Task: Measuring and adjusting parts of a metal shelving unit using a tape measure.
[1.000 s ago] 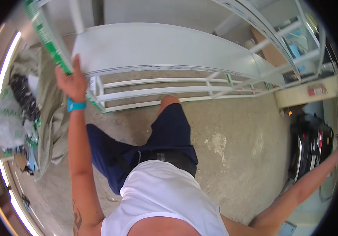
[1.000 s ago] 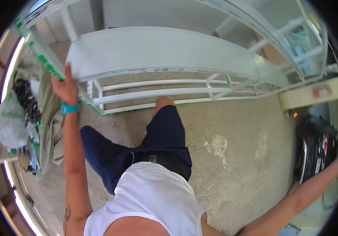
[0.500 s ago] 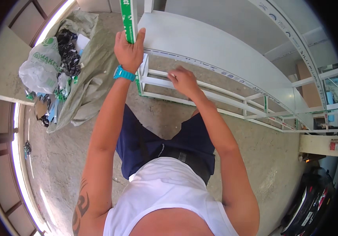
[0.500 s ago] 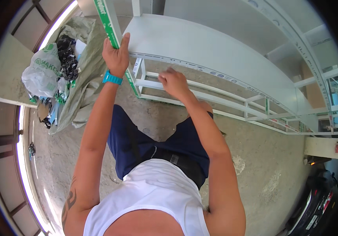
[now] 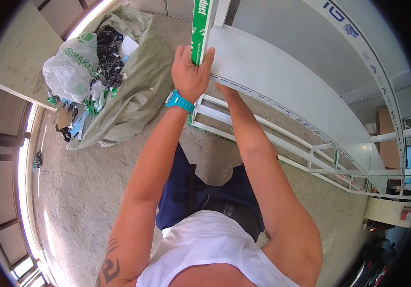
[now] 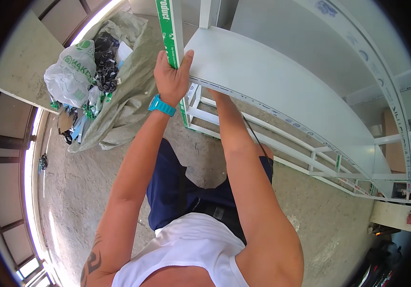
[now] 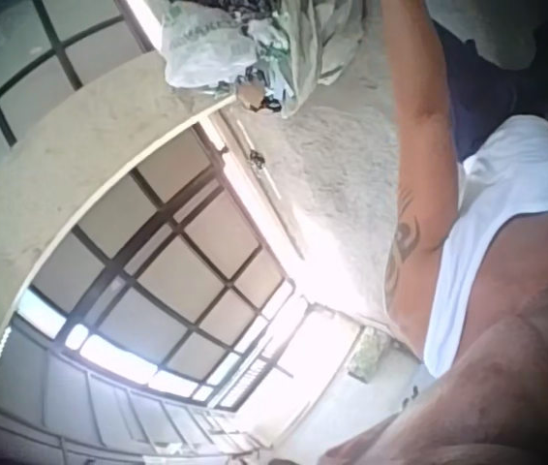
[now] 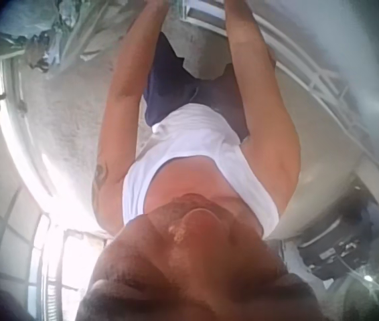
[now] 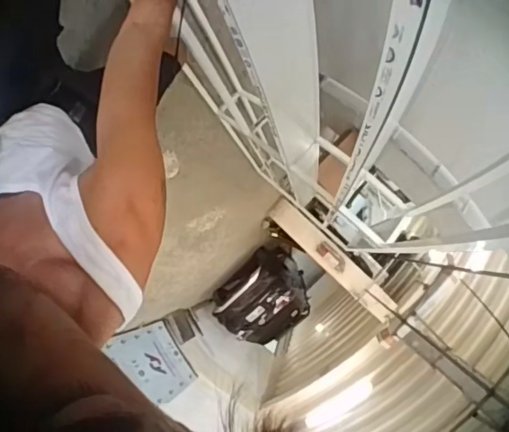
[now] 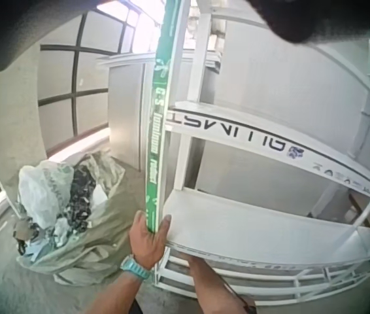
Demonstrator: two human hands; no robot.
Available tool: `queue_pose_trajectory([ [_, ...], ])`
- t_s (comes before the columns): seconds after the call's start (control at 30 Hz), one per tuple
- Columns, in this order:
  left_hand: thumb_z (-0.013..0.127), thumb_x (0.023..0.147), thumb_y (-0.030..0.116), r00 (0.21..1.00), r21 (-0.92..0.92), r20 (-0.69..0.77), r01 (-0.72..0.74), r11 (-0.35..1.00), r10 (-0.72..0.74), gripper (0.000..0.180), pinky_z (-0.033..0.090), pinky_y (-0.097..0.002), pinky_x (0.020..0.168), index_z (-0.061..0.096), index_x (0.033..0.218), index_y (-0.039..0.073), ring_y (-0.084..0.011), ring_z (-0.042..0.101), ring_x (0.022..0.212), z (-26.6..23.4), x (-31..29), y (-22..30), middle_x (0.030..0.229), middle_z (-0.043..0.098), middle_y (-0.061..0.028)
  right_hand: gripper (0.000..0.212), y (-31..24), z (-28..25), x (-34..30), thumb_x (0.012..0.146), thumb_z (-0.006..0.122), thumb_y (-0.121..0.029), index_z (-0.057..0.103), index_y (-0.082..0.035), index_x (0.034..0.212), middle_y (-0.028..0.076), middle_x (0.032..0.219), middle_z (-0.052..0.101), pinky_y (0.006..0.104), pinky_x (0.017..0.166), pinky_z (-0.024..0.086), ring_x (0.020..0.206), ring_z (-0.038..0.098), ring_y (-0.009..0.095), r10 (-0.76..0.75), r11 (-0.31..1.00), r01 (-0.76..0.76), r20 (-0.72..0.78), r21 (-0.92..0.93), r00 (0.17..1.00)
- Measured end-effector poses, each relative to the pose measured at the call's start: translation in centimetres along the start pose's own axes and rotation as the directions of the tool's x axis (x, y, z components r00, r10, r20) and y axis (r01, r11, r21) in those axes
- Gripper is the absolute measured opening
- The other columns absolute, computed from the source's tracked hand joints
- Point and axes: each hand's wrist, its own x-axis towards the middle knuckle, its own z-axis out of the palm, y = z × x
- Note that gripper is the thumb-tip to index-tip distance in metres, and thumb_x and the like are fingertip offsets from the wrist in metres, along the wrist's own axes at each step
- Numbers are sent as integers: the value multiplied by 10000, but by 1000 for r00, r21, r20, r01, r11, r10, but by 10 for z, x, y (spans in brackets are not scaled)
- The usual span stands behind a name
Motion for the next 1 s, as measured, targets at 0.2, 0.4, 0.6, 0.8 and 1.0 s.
queue_pose_trajectory([
  [0.2,764,921,238,1000,-14,-1,3,1000,-3,243,452,-390,623,603,846,73,-244,491,708,7,3,1,740,529,-49,633,6,-10,19,1053,428,-589,485,-192,1541,103,1533,554,589,1223,327,1413,514,354,111,478,-59,6,876,994],
  [0.4,766,913,226,1000,4,-16,-14,1000,14,231,445,-390,612,598,839,87,-238,477,709,3,3,-9,717,515,-33,675,-38,1,20,1049,353,-664,506,-208,1523,89,1513,571,628,1210,335,1410,522,333,183,173,-41,9,984,983],
  [0.6,773,907,229,1000,15,-8,-30,999,30,251,438,-384,601,581,822,92,-229,456,699,10,3,-11,705,503,-27,676,-85,-11,23,1046,335,-678,529,-218,1502,86,1493,587,642,1203,339,1398,531,330,241,235,-53,-6,970,971],
  [0.8,771,937,185,999,9,10,-41,999,41,276,406,-343,590,590,796,31,-195,433,654,10,3,-10,776,481,-46,662,-95,-13,17,1047,337,-676,547,-227,1485,86,1476,599,649,1204,336,1387,537,331,293,288,-76,-13,955,956],
  [1.0,773,934,184,999,-5,-7,-40,999,40,270,406,-343,586,596,797,34,-194,430,651,13,7,-10,772,481,-46,657,-81,-10,25,1045,344,-679,548,-236,1484,81,1479,599,654,1204,331,1398,530,329,298,343,-74,-34,936,954],
])
